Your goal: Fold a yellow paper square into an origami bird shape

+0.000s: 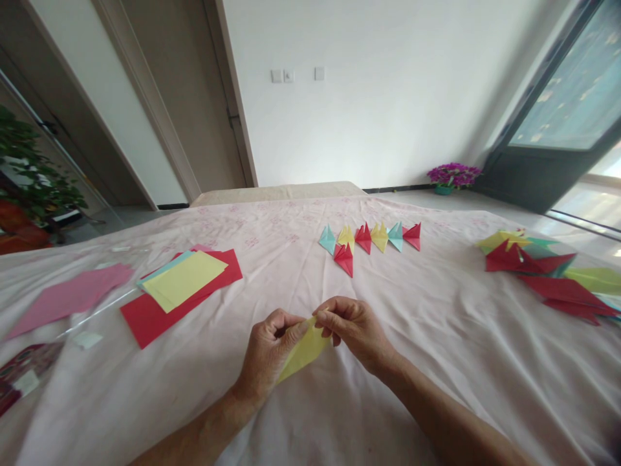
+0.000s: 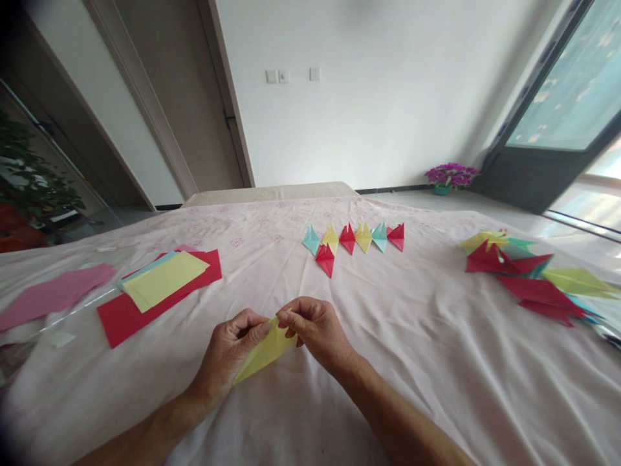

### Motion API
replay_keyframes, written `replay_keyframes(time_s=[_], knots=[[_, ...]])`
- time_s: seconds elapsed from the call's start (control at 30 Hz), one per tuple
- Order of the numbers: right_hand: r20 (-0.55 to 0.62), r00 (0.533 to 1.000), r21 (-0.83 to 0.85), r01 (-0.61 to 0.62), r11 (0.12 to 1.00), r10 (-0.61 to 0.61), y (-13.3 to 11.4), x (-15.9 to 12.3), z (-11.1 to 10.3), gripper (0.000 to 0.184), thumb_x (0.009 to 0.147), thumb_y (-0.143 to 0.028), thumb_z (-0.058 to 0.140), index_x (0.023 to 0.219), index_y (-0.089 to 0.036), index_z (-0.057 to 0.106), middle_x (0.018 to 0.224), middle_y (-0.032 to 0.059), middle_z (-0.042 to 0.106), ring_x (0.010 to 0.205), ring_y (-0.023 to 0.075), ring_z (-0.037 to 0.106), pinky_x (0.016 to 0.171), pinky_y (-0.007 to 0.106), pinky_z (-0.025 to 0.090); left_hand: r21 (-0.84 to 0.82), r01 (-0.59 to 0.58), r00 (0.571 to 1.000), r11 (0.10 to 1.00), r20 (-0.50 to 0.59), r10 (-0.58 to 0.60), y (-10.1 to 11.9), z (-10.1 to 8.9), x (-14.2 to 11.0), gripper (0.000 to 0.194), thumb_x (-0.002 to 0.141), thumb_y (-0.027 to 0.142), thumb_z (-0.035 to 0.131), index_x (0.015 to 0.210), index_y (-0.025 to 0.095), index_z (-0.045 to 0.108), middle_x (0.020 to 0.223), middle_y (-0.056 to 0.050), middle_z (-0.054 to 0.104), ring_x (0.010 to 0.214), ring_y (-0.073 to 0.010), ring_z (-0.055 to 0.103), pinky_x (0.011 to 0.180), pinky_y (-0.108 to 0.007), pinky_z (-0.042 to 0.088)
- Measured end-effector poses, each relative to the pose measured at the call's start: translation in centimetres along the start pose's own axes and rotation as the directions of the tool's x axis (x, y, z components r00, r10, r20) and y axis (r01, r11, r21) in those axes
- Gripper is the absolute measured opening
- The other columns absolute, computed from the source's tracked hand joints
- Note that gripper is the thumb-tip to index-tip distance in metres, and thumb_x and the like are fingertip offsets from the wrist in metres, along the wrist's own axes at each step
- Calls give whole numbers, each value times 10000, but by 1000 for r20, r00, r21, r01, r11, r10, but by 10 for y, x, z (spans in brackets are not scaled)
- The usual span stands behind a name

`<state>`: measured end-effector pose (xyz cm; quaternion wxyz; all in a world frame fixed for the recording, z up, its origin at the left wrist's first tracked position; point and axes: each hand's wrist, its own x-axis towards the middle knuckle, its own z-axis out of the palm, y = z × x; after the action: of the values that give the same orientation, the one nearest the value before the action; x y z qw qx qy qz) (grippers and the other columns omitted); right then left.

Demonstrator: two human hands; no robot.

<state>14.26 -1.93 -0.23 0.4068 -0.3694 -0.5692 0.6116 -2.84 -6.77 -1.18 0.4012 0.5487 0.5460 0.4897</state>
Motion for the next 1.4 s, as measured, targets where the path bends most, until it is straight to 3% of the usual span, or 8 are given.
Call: replay_keyframes(time_s=[0.23, 0.33, 0.63, 0.77, 0.83, 0.9, 1.07, 1.4], knots=[[-137, 991, -42, -14, 999, 8, -5, -4, 5, 345, 725, -476, 719, 659, -143, 659, 553, 18, 636, 484, 96, 553, 430, 181, 401, 229, -305, 948, 924, -20, 318, -3, -3, -1, 161, 846, 318, 649, 880, 205, 758, 730, -10, 606, 702, -139, 591, 662, -226, 445], [-151, 988, -78, 9, 997, -20, -4, -5, 5, 335, 750, -471, 696, 667, -151, 647, 550, 8, 621, 487, 97, 544, 434, 184, 389, 261, -358, 928, 897, -12, 373, -4, -3, -1, 147, 862, 290, 632, 852, 199, 747, 727, -9, 603, 692, -131, 591, 656, -216, 442], [-55, 979, -314, 167, 935, -194, -4, -4, 4, 247, 826, -385, 646, 710, -167, 637, 595, -16, 560, 559, 107, 486, 512, 220, 367, 208, -301, 945, 931, -69, 320, 1, 2, -2, 230, 847, 305, 643, 663, 165, 638, 672, 12, 543, 644, -113, 535, 616, -203, 411], [-131, 933, -360, 269, 893, -334, -14, -9, 3, 223, 867, -368, 603, 1019, -204, 604, 839, 12, 604, 683, 127, 511, 593, 241, 409, -24, -96, 969, 995, -233, 87, 1, 3, -1, 269, 839, 395, 638, 704, 167, 587, 648, 29, 530, 601, -105, 486, 554, -198, 394], [-230, 898, -321, 295, 900, -376, -14, -13, 5, 202, 876, -393, 592, 951, -209, 553, 728, -21, 526, 626, 119, 456, 557, 235, 386, -130, -57, 955, 990, -297, 16, 0, 2, 0, 277, 838, 424, 631, 744, 169, 575, 654, 33, 534, 595, -102, 475, 547, -196, 395], [-281, 893, -269, 279, 922, -352, -8, -15, 10, 236, 857, -416, 614, 832, -213, 497, 655, -47, 450, 570, 108, 401, 506, 228, 347, -160, -73, 940, 984, -341, 14, -1, 1, 1, 284, 835, 433, 633, 754, 169, 568, 668, 32, 543, 609, -102, 482, 564, -197, 406], [-149, 957, -228, 210, 951, -247, 9, -16, 29, 397, 723, -425, 743, 956, -210, 505, 805, -12, 547, 638, 127, 499, 556, 252, 422, -123, -119, 922, 985, -382, 64, -1, 0, 2, 264, 840, 420, 627, 762, 172, 578, 696, 22, 578, 645, -114, 522, 604, -203, 435], [-119, 890, -370, 371, 852, -440, 7, -26, 43, 255, 800, -266, 653, 1021, -214, 538, 873, 15, 580, 759, 164, 546, 658, 304, 471, -172, -181, 947, 968, -297, 125, -3, 4, -1, 179, 807, 330, 680, 747, 173, 617, 800, -13, 654, 749, -145, 618, 688, -235, 495]])
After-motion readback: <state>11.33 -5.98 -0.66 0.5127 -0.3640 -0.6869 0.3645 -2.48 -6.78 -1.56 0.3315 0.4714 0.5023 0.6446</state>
